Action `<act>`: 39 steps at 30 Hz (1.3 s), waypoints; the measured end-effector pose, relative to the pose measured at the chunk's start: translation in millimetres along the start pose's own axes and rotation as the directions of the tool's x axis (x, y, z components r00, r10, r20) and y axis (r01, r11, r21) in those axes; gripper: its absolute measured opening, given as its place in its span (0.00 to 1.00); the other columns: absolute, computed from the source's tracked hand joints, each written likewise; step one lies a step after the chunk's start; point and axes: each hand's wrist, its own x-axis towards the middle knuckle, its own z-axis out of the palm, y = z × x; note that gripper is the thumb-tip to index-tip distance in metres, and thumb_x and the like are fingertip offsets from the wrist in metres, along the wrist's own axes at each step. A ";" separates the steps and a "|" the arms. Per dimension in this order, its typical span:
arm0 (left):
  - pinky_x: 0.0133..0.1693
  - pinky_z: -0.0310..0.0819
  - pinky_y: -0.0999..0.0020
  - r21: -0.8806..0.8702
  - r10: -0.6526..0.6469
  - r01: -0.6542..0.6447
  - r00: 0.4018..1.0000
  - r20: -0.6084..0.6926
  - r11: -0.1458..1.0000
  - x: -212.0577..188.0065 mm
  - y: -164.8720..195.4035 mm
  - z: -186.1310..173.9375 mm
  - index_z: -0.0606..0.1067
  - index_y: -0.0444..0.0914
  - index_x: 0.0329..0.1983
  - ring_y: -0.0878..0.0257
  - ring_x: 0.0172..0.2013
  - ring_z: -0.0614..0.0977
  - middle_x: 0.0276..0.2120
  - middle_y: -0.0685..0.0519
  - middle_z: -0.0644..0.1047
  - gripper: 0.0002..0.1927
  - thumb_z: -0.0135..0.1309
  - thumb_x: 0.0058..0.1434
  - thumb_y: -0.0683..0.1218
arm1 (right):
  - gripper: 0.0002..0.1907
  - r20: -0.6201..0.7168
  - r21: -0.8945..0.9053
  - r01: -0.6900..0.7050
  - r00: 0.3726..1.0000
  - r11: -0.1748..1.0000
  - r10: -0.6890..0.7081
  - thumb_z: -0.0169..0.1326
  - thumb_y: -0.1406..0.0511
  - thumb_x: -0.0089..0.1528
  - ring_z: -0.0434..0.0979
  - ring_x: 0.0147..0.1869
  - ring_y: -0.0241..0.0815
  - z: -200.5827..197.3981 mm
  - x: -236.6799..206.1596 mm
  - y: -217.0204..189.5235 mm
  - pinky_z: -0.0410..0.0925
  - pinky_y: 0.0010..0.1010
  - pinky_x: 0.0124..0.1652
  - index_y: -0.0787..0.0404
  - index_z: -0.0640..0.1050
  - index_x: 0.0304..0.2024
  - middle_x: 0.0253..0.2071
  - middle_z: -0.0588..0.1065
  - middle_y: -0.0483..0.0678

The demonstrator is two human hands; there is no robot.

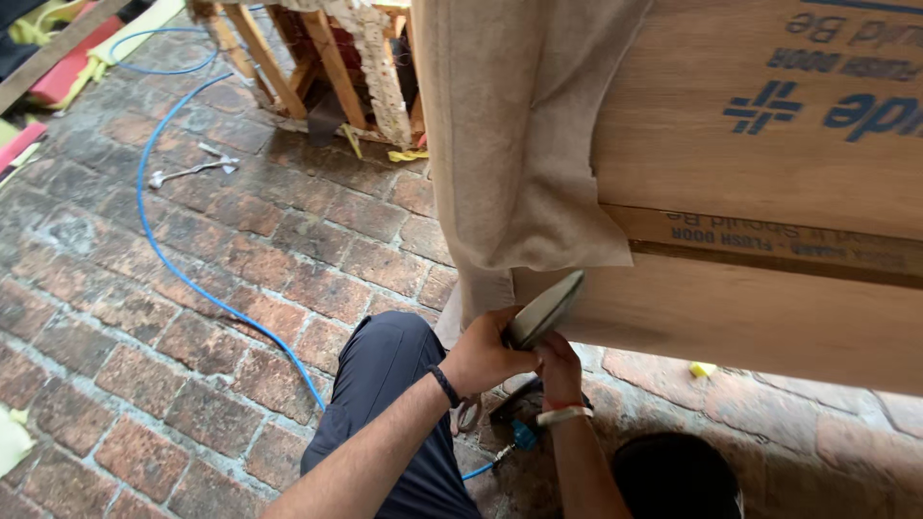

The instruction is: The person staples beige fabric onto the edge of a wooden furniture frame using a pneumatic staple gun and trims excess fabric with scissors. The person then handles a large yellow foam sheet, positioning it on a workbench.

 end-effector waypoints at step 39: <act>0.63 0.69 0.51 0.506 0.642 -0.463 0.720 -0.264 0.727 -24.7 78.1 21.6 0.66 0.29 0.66 0.42 0.63 0.73 0.61 0.33 0.73 0.33 0.59 0.62 0.51 | 0.16 -0.098 -0.768 -0.121 0.993 0.629 0.072 0.67 0.59 0.56 0.69 0.18 0.37 27.6 -177.4 -157.4 0.63 0.30 0.23 0.68 0.83 0.33 0.17 0.73 0.49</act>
